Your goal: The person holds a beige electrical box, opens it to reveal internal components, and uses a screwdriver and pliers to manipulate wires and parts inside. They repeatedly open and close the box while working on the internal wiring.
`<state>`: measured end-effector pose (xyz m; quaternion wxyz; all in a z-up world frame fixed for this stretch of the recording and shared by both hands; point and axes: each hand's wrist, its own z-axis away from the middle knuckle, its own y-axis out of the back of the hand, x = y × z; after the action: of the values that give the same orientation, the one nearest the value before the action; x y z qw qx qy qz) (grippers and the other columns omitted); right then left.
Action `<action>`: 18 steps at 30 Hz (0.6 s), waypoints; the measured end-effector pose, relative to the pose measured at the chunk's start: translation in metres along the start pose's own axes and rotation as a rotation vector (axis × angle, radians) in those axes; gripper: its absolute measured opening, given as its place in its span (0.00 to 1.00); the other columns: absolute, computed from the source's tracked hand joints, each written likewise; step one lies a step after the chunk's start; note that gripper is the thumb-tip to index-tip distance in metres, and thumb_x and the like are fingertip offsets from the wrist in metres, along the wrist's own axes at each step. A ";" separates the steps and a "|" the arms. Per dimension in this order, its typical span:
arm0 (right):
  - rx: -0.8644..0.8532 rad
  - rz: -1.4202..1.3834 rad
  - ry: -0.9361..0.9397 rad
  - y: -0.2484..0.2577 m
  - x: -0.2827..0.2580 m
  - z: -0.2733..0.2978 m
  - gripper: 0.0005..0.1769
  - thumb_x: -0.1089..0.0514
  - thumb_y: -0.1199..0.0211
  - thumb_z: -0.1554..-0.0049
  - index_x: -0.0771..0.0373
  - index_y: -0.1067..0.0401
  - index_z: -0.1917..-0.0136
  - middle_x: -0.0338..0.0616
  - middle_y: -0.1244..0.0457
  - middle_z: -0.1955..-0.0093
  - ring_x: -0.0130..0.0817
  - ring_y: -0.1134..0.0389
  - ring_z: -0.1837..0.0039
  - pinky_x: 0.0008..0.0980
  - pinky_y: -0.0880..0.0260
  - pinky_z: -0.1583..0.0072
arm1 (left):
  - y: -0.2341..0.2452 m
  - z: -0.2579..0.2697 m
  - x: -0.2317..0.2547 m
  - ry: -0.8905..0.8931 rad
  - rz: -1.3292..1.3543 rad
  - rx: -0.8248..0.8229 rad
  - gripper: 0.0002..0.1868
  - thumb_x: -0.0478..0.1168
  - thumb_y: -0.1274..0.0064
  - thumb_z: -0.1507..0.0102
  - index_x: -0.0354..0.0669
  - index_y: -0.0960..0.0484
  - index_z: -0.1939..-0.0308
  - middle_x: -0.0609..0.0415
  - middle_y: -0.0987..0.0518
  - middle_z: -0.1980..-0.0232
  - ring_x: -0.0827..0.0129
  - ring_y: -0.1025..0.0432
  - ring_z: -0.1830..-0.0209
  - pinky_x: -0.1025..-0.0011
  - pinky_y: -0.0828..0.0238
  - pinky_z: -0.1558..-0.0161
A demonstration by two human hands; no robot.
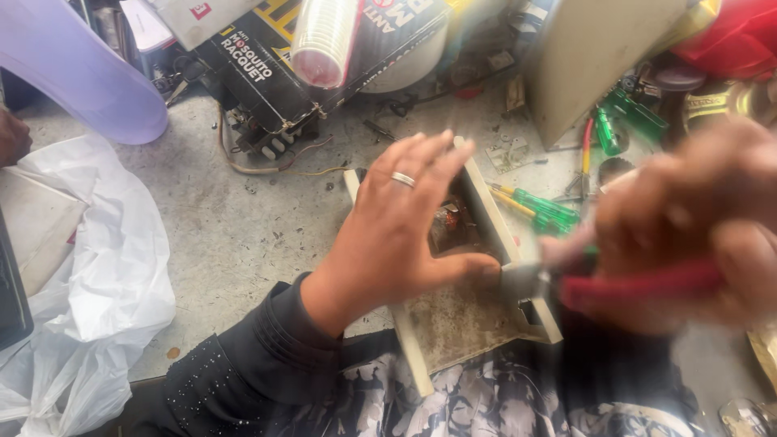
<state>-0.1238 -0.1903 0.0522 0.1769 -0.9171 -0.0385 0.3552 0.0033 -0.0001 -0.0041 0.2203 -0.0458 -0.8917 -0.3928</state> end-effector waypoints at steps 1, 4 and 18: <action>-0.045 0.033 0.004 0.000 -0.007 0.004 0.17 0.60 0.37 0.43 0.59 0.39 0.43 0.39 0.42 0.62 0.33 0.36 0.65 0.40 0.23 0.61 | 0.000 0.001 0.003 0.040 -0.066 -0.024 0.58 0.66 0.32 0.48 0.33 0.40 0.27 0.35 0.34 0.29 0.39 0.44 0.24 0.46 0.53 0.23; -0.193 0.113 -0.022 0.005 -0.017 0.024 0.17 0.60 0.38 0.43 0.59 0.39 0.42 0.39 0.42 0.61 0.31 0.36 0.65 0.40 0.24 0.57 | -0.001 0.000 0.003 0.150 -0.195 -0.163 0.54 0.66 0.31 0.53 0.29 0.31 0.37 0.36 0.27 0.39 0.42 0.40 0.31 0.45 0.55 0.26; -0.500 0.225 -0.004 0.013 -0.024 0.040 0.17 0.64 0.45 0.41 0.58 0.40 0.39 0.41 0.43 0.62 0.30 0.40 0.64 0.41 0.21 0.53 | -0.002 -0.016 -0.013 0.114 -0.391 -0.535 0.37 0.58 0.31 0.59 0.37 0.20 0.55 0.44 0.21 0.53 0.50 0.30 0.44 0.53 0.48 0.31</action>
<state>-0.1685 -0.1950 0.0358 -0.0959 -0.9300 -0.0231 0.3540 0.0205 -0.0115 -0.0014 0.1703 0.0920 -0.7350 -0.6498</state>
